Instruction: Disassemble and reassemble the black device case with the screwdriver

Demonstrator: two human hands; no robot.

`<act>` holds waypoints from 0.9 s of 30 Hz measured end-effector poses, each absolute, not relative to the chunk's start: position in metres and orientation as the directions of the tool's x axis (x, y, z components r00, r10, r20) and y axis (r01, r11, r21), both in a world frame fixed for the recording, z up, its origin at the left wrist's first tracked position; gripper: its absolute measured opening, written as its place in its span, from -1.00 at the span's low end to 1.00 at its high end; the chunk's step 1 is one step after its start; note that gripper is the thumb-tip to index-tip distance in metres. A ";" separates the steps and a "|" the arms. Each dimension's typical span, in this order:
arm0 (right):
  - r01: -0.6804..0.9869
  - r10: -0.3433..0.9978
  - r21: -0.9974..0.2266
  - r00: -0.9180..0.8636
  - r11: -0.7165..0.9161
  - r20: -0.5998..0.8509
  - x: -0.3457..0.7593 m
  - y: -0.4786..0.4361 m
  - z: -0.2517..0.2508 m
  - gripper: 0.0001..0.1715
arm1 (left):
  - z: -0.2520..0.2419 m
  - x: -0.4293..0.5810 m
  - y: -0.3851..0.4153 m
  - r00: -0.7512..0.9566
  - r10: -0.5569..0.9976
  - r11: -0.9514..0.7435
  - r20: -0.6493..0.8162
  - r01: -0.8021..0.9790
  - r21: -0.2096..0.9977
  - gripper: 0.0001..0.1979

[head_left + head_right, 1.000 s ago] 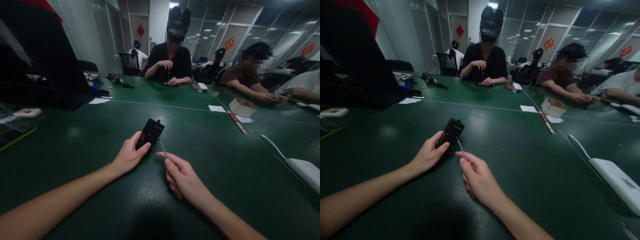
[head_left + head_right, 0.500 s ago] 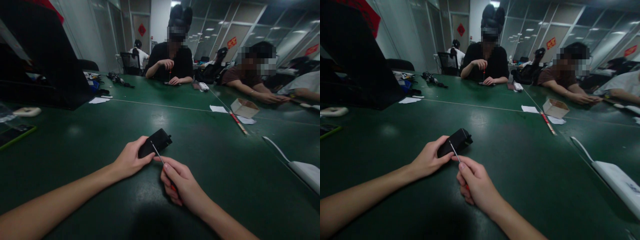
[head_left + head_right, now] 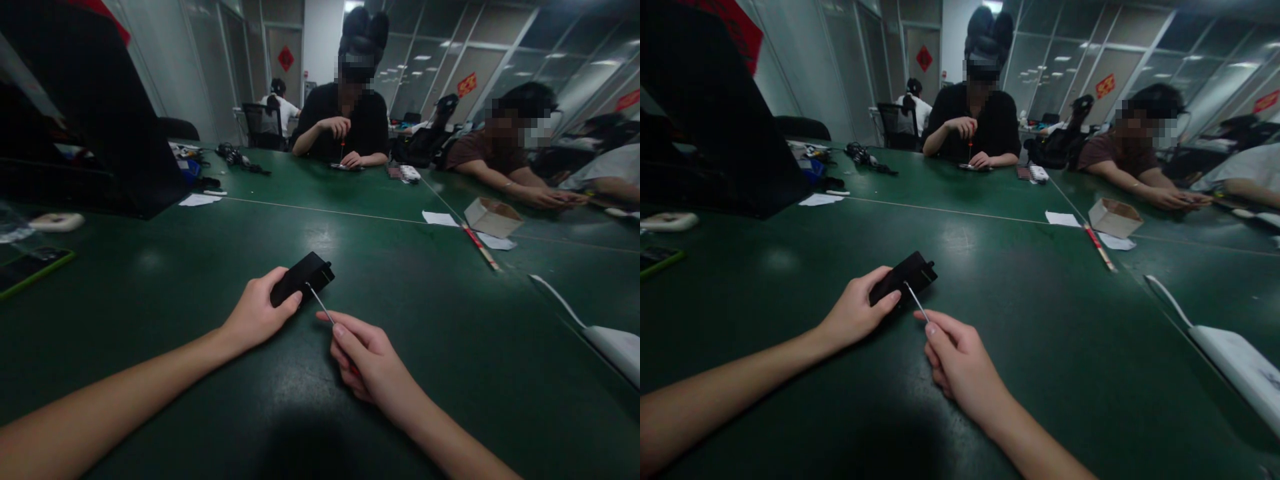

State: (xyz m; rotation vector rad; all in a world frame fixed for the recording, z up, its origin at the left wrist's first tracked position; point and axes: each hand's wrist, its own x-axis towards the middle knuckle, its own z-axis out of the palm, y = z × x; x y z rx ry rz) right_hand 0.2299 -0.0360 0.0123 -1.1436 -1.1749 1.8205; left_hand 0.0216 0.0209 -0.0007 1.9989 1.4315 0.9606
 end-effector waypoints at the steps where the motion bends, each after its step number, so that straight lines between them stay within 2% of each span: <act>1: -0.075 0.871 -0.929 -0.383 -0.362 -0.308 0.230 -0.036 0.012 -0.36 | 0.000 0.022 0.021 0.199 0.944 -0.331 0.265 0.598 0.730 -0.72; 5: -0.043 0.881 -0.942 -0.370 -0.333 -0.295 0.229 -0.036 0.013 -0.39 | 0.000 0.022 0.020 0.192 0.938 -0.344 0.287 0.588 0.732 -0.71; 11: 0.161 0.907 -0.956 -0.308 -0.247 -0.286 0.228 -0.039 0.018 -0.41 | 0.001 0.021 0.019 0.205 0.935 -0.353 0.288 0.580 0.734 -0.67; 14: 0.078 0.895 -0.950 -0.322 -0.301 -0.310 0.227 -0.039 0.022 -0.44 | 0.001 0.019 0.019 0.219 0.917 -0.395 0.333 0.619 0.679 -0.68; 16: -0.038 0.857 -0.912 -0.361 -0.408 -0.369 0.227 -0.039 0.024 -0.48 | 0.001 0.017 0.019 0.245 0.900 -0.429 0.360 0.646 0.632 -0.68; 19: -0.226 0.750 -0.760 -0.474 -0.610 -0.461 0.229 -0.039 0.027 -0.55 | -0.001 0.014 0.019 0.290 0.879 -0.468 0.379 0.678 0.566 -0.67; 22: -0.296 0.686 -0.660 -0.556 -0.690 -0.469 0.231 -0.039 0.028 -0.63 | -0.002 0.011 0.019 0.325 0.848 -0.511 0.420 0.711 0.482 -0.66; 25: -0.182 0.731 -0.771 -0.505 -0.610 -0.459 0.231 -0.040 0.027 -0.63 | -0.003 0.010 0.020 0.354 0.808 -0.550 0.470 0.738 0.391 -0.65; 27: 0.046 0.830 -0.917 -0.411 -0.396 -0.378 0.232 -0.040 0.023 -0.60 | -0.003 0.010 0.020 0.365 0.787 -0.564 0.497 0.753 0.339 -0.62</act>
